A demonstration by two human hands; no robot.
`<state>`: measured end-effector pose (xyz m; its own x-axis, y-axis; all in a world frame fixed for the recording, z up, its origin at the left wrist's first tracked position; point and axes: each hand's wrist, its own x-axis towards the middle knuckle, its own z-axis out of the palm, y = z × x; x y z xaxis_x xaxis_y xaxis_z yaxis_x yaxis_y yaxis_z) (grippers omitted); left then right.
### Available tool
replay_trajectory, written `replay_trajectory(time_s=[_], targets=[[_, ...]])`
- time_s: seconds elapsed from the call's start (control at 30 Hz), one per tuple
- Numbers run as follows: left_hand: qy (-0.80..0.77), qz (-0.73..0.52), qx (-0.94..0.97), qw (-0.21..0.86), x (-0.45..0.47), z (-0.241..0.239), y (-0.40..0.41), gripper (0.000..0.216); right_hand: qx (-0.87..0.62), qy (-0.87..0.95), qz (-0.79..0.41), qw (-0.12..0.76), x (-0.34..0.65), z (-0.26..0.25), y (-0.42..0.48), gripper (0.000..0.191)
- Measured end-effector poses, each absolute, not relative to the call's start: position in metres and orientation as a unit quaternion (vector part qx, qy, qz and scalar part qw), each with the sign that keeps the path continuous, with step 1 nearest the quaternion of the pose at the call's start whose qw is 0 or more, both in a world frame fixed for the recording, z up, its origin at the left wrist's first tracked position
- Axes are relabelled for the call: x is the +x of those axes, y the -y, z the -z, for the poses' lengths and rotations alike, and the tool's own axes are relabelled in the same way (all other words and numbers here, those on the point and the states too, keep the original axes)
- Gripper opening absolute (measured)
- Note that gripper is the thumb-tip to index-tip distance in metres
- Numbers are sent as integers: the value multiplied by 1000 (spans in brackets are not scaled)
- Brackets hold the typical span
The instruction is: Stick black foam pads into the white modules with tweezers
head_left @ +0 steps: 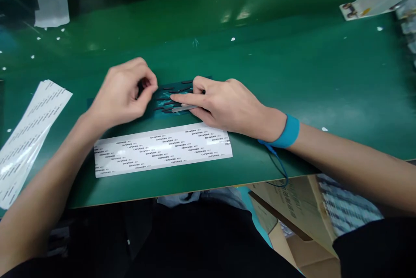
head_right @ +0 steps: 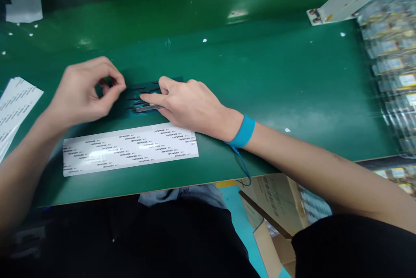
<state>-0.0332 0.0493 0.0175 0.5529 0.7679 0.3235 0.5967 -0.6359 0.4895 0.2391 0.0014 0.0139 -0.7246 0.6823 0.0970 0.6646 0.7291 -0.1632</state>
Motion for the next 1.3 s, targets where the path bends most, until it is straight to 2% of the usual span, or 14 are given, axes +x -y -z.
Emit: replay_trajectory(time_s=[0.17, 0.3, 0.4, 0.47, 0.6, 0.77, 0.83, 0.9, 1.0, 1.07, 1.17, 1.3], targets=[[-428, -386, 772, 268, -31, -24, -44, 26, -360, 921, -84, 124, 242, -9, -5, 45], [-401, -421, 739, 339, -2, -27, -15, 23, -343, 884, -127, 290, 241, -9, -4, 34], [-419, -447, 703, 362, 18, -27, 6, 21, -347, 801, -252, 419, 234, -15, 3, 27], [-422, -462, 694, 356, 26, -26, 16, 20, -362, 741, -337, 454, 228, -18, 9, 28], [-421, -480, 692, 338, 32, -25, 26, 19, -372, 678, -432, 464, 221, -18, 11, 36], [-396, -490, 703, 330, 32, -25, 30, 5, -318, 607, -572, 451, 223, -19, 6, 45], [-373, -480, 754, 249, 28, -25, 28, 18, -307, 564, -647, 411, 226, -22, 4, 46], [-315, -469, 817, 114, 24, -23, 23, 30, -293, 521, -717, 359, 229, -26, 2, 47], [-236, -462, 854, -46, 19, -21, 16, 35, -259, 479, -786, 293, 234, -28, -1, 47], [-223, -467, 854, -55, 19, -22, 14, 33, -234, 476, -806, 263, 236, -28, -3, 45], [-238, -473, 848, 5, 20, -28, 15, 28, -231, 502, -796, 249, 238, -28, -3, 43], [-301, -437, 846, 55, 13, -35, 8, 19, -314, 560, -690, 334, 236, -30, -2, 43]])
